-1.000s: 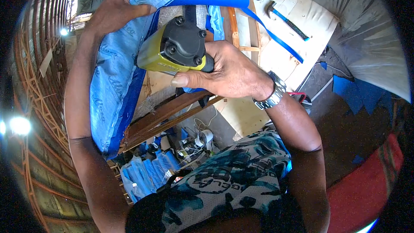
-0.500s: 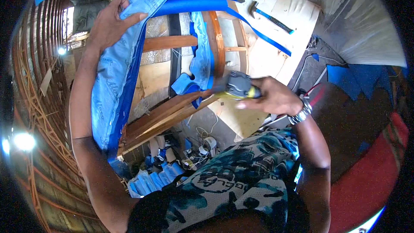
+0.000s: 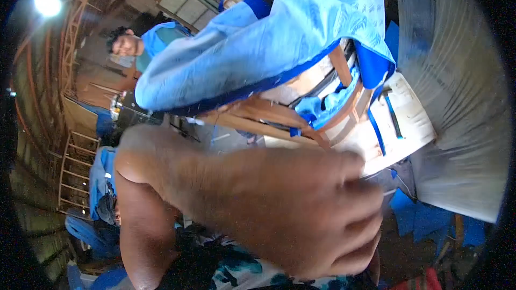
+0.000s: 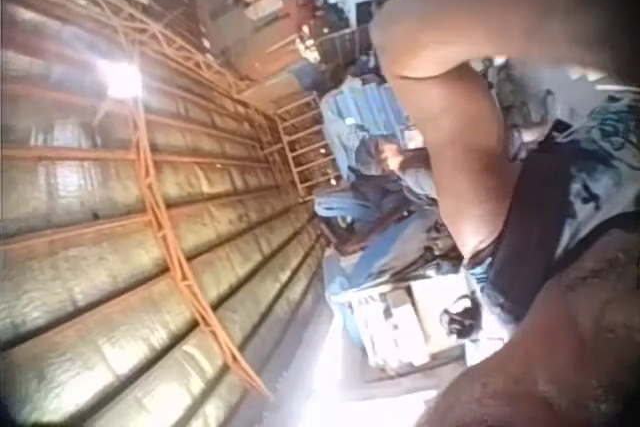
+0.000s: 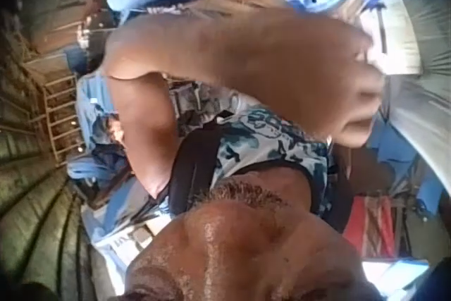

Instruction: Upholstering the seat of a wooden chair by stretching fabric over foam and securing it with a pneumatic staple gun.

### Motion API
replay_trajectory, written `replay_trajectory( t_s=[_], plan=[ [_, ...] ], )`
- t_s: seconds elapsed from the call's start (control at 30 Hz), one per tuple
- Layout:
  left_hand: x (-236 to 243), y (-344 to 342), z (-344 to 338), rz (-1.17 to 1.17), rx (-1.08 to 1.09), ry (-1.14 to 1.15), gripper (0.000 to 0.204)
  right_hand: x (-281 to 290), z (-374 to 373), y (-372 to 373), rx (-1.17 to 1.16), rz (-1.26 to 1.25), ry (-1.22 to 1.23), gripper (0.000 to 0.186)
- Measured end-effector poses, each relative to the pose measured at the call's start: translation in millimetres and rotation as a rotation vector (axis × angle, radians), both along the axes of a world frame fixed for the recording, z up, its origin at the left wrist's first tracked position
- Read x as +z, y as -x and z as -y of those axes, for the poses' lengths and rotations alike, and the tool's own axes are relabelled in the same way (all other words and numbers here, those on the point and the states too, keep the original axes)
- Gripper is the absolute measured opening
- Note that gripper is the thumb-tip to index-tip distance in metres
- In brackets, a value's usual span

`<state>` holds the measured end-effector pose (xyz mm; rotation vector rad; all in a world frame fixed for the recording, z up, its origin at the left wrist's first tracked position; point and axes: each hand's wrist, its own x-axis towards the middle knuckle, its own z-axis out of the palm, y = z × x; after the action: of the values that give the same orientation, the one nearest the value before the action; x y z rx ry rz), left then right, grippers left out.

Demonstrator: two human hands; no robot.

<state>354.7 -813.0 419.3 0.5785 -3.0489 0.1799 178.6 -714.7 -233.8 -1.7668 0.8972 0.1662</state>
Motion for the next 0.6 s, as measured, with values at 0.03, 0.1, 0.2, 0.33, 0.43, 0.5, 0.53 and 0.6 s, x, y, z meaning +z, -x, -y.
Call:
replay_trajectory(
  t_s=[0.03, 0.1, 0.2, 0.33, 0.43, 0.5, 0.53, 0.6],
  plan=[
    [-7.6, -2.8, -14.9, -0.079, -0.030, -0.062, 0.017, -7.5, -0.3, -4.0, -0.016, 0.048, 0.026, 0.058],
    [-26.3, -10.0, -45.3, -0.439, -0.018, -0.140, 0.021, -17.9, -0.3, -10.9, -0.057, 0.196, 0.147, 0.061],
    [-57.0, -18.3, -97.3, -0.869, 0.036, -0.065, 0.026, -18.9, -3.4, -14.0, -0.084, 0.178, 0.210, 0.067],
    [-64.5, -54.2, -174.4, -1.000, 0.141, 0.029, 0.023, 3.2, -17.6, -3.2, 0.004, -0.213, 0.019, 0.079],
    [-49.6, -83.9, -237.2, -1.015, 0.266, -0.004, 0.021, 21.3, -40.2, 9.0, 0.051, -0.306, 0.038, 0.078],
    [-41.6, -99.6, -281.3, -1.016, 0.334, -0.050, 0.021, 26.3, -53.2, 14.0, 0.041, -0.333, 0.040, 0.075],
    [-39.5, -104.4, -300.7, -1.015, 0.359, -0.079, 0.021, 27.3, -59.1, 15.9, 0.026, -0.347, 0.030, 0.073],
    [-43.6, -110.0, -343.4, -1.151, 0.503, -0.151, 0.022, 26.7, -67.4, 15.3, 0.045, -0.406, 0.007, 0.069]
  ],
)
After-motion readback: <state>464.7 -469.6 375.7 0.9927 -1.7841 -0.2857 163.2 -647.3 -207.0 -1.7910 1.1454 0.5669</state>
